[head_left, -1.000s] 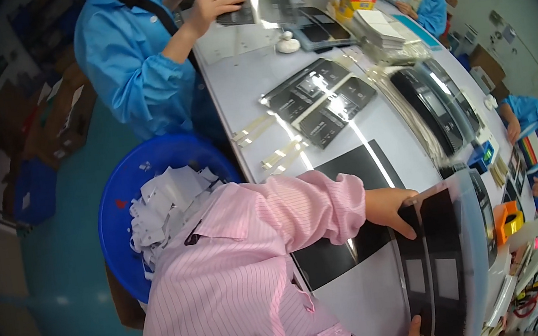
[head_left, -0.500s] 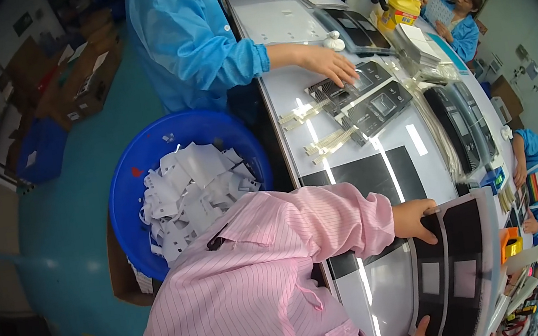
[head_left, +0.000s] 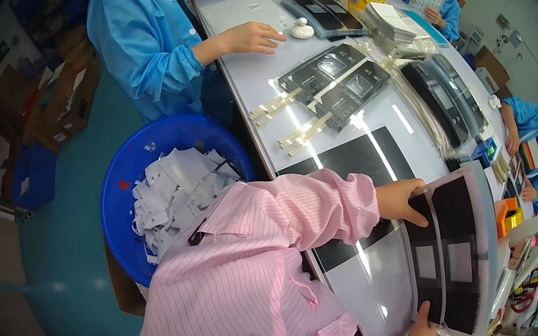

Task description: Inspecting, peeling protective films, and organizing electronic components at a workbench in a factory.

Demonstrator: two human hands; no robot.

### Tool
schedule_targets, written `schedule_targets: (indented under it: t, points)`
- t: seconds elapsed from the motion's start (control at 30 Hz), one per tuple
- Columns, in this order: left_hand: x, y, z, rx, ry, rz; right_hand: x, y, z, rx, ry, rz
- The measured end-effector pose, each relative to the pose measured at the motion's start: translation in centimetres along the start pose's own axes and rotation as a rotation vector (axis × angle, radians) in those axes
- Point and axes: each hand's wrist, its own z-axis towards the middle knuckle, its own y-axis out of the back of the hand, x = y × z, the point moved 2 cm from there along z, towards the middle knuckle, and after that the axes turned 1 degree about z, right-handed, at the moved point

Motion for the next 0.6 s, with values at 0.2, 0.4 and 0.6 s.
schedule_targets:
  t: [0.2, 0.4, 0.6]
  points:
    - [0.0, -0.1, 0.3, 0.016, 0.016, -0.008, -1.8, 0.9, 0.7, 0.005, -0.008, 0.008]
    - [-0.2, -0.3, 0.2, 0.038, 0.018, 0.010, -2.6, 1.3, 1.0, 0.007, -0.021, -0.018]
    - [0.2, 0.0, 0.1, 0.010, 0.032, 0.006, -2.3, 1.0, 1.0, 0.023, 0.028, -0.030]
